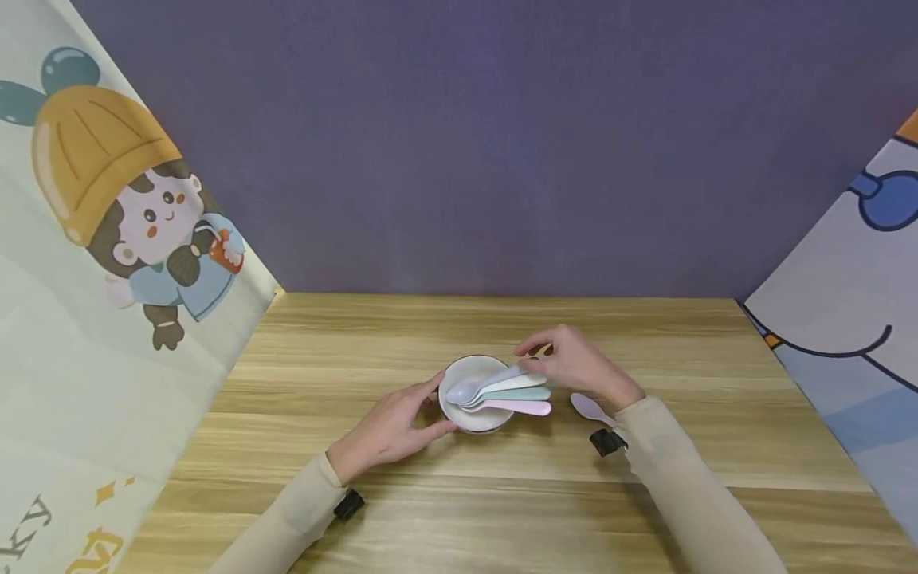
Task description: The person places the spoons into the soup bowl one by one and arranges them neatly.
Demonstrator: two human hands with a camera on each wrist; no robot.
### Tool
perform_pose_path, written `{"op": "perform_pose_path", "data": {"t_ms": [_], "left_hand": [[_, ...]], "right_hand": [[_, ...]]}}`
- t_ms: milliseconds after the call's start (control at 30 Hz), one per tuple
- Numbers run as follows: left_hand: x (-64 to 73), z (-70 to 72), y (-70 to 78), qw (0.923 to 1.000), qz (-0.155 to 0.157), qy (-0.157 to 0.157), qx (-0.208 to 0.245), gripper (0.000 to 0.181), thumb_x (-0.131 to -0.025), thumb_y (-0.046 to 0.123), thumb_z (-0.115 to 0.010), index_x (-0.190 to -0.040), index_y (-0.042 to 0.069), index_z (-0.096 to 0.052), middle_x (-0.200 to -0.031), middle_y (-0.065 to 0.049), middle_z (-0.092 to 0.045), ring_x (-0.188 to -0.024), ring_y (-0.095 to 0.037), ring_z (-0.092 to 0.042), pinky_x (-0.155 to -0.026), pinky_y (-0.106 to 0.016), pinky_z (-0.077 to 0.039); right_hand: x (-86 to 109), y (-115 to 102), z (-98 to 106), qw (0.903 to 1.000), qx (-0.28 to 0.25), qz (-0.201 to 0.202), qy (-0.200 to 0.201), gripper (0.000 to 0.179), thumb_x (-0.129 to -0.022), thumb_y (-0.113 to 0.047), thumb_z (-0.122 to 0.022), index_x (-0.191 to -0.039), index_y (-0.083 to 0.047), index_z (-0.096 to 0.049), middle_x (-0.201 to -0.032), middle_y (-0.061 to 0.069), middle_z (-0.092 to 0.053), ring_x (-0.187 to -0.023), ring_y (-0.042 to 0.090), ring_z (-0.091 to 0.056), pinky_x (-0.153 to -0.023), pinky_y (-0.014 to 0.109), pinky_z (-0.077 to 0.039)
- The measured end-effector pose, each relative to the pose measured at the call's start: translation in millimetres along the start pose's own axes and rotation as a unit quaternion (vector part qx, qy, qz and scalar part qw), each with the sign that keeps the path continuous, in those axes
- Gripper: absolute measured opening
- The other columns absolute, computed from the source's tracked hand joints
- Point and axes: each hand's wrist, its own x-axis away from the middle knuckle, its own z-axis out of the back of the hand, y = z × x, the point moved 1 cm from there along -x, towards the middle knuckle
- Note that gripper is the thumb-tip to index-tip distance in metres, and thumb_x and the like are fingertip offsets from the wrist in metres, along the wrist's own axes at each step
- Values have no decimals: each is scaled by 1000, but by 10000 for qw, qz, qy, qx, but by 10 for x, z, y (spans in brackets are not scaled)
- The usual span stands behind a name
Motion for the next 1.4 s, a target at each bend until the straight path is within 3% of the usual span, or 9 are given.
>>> {"op": "perform_pose_path", "data": {"t_ms": [233, 400, 867, 1100, 1400], "left_hand": [[70, 23, 8, 9999, -25, -93, 102, 92, -101, 64, -63, -167, 7, -34, -161, -10, -54, -145, -28, -57, -118, -46, -52], [111, 33, -10, 9998, -43, -109, 155, 92, -101, 64, -63, -167, 7, -34, -161, -9, -54, -145, -28, -57, -118, -47, -52], [115, 26, -41, 9998, -49, -103, 165, 92, -101, 65, -62, -168, 8, -33, -161, -8, -54, -144, -26, -58, -117, -46, -53], [85, 36, -42, 9999, 10, -76, 124, 92, -101, 65, -63, -167, 8, -34, -161, -8, -54, -144, -27, -58, -117, -46, -52], [34, 33, -27, 10000, 3, -4, -21, 92, -101, 67, -61, -166, 6, -36, -159, -10, -56, -143, -28, -59, -117, -46, -53]], "right_hand": [[226, 35, 158, 9992, 97, -5, 396, 17, -97, -17, -79, -111, -9, -84, -109, 6, -82, -97, 19, -74, -84, 26, -61], [359, 70, 149, 9985, 118, -94, 520, 18, -96, -14, -79, -112, -5, -83, -106, 7, -82, -93, 15, -73, -81, 23, -61], [527, 191, 97, 9972, 88, -321, 675, 22, -99, -18, -77, -115, -4, -81, -108, 5, -82, -92, 4, -69, -82, 28, -62], [538, 233, 131, 9966, 29, -364, 739, 20, -99, -19, -78, -115, -7, -81, -107, 5, -81, -92, 3, -69, -81, 24, -61], [549, 332, 175, 9970, -52, -312, 712, 24, -98, -16, -78, -116, -1, -80, -104, 6, -82, -90, 0, -69, -77, 21, -61]]}}
